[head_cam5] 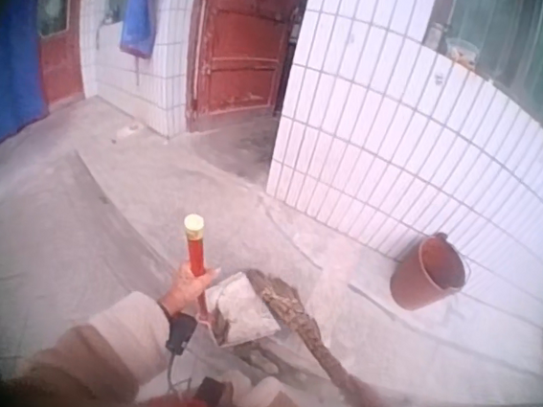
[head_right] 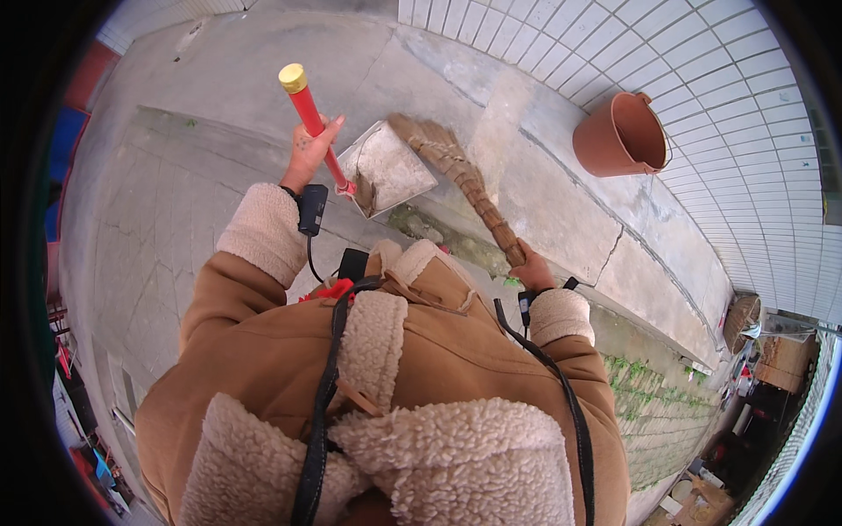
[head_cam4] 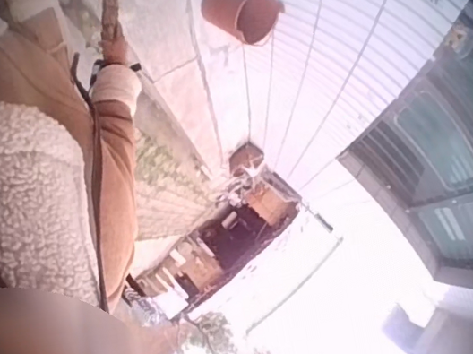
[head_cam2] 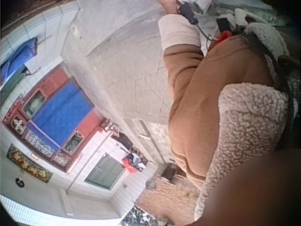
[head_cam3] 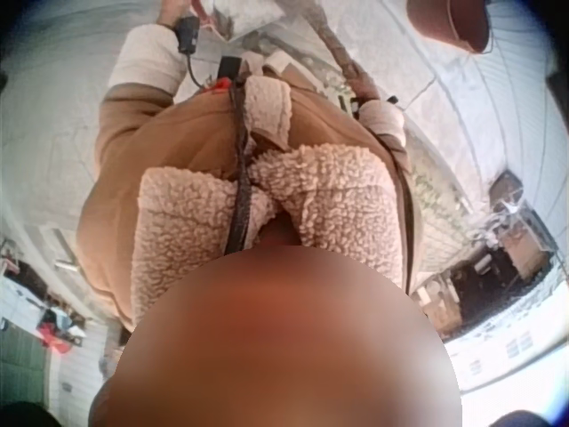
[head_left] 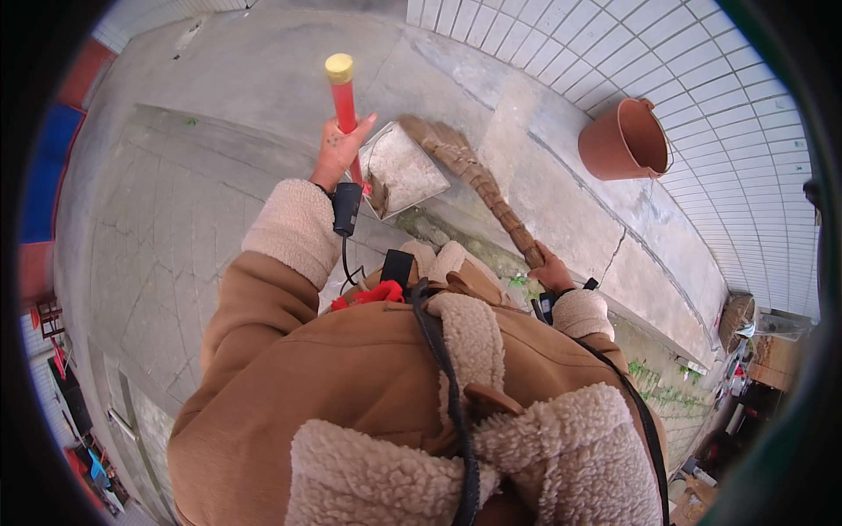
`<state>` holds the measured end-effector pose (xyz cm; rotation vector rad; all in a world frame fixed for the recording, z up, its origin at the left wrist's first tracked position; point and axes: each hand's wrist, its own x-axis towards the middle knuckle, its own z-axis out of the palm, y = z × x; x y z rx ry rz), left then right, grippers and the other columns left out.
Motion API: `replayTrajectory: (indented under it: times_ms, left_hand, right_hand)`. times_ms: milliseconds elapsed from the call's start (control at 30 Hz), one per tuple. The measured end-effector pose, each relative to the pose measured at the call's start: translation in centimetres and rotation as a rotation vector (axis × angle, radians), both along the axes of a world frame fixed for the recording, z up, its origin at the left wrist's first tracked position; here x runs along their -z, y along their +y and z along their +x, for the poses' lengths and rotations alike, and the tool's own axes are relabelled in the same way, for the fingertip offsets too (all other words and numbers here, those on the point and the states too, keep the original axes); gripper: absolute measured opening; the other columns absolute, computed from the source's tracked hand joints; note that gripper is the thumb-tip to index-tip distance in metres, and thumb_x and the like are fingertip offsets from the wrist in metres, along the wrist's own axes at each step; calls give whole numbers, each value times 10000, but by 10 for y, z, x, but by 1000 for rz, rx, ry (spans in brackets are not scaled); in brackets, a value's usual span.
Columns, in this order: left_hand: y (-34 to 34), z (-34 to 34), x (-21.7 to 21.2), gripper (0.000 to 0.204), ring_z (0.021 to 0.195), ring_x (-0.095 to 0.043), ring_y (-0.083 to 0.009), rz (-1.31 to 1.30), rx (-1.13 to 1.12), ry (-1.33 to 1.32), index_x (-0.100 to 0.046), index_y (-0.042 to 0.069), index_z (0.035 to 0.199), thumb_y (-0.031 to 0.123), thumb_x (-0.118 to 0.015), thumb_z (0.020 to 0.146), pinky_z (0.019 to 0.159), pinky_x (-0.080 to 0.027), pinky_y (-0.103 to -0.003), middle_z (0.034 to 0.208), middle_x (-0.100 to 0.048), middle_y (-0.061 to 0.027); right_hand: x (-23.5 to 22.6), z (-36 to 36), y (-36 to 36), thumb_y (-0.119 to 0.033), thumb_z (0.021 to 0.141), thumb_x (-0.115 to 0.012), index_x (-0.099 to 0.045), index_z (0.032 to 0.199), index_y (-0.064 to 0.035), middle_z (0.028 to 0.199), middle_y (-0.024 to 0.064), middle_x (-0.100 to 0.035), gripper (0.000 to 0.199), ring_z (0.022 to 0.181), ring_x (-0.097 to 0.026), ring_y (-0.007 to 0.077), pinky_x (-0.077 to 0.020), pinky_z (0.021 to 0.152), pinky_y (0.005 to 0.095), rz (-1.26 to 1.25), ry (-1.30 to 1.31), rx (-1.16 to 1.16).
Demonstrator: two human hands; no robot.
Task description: The person sweeps debris from a concrete courtyard and tiled steps into a dustpan using a broom. They move between areas, sweep along edges and stairs, and collect the debris into the dustpan.
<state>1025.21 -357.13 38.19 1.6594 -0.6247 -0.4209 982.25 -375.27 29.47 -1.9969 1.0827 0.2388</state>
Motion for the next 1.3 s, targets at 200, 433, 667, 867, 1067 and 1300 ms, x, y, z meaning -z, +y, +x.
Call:
replayTrajectory:
  times_ms: [200, 433, 667, 867, 1067, 1300]
  left_hand:
    - [-10, 3, -1, 282, 521, -440, -70, 52, -21, 3, -469, 89, 591, 233, -643, 760, 494, -348, -225, 560, -476, 16]
    - [-16, 18, -1, 282, 521, -455, -81, -36, -53, 14, -466, 100, 604, 249, -654, 753, 504, -368, -220, 563, -464, 13]
    - [14, 35, -7, 313, 498, -432, -78, -54, -87, -13, -448, 74, 566, 224, -645, 759, 477, -340, -230, 533, -458, 11]
    - [-62, -4, -20, 336, 489, -435, -89, -11, -102, -23, -429, 73, 546, 221, -639, 762, 472, -346, -243, 521, -456, -5]
    - [-105, -22, -31, 324, 491, -443, -94, -6, -145, 0, -422, 74, 559, 203, -637, 764, 478, -369, -243, 531, -456, -11]
    - [-93, -16, -42, 315, 506, -438, -95, -1, -229, 6, -411, 87, 565, 194, -621, 774, 502, -376, -246, 535, -442, -3]
  right_hand:
    - [-5, -20, 11, -142, 576, -659, -321, 1300, -188, 952, 223, -575, 800, 911, -549, 350, -432, 776, 382, 21, 79, -137]
    - [-28, -42, 4, -130, 564, -655, -344, 1284, -240, 925, 188, -587, 792, 875, -560, 338, -436, 755, 382, -32, 37, -88]
    - [-21, -55, 28, -83, 548, -665, -368, 1276, -140, 941, 160, -598, 788, 855, -580, 278, -440, 748, 326, -56, -114, 328]
    - [7, -118, -80, -18, 550, -653, -330, 1300, -111, 798, 103, -576, 822, 602, -538, 188, -439, 528, 296, -43, -147, 604]
    - [30, -131, -150, -100, 534, -672, -342, 1290, -112, 985, 198, -582, 825, 900, -573, 300, -444, 774, 339, -21, -3, 621]
    - [4, -82, -127, -143, 535, -694, -340, 1293, -142, 965, 217, -581, 837, 904, -562, 339, -440, 772, 370, 29, -33, 303]
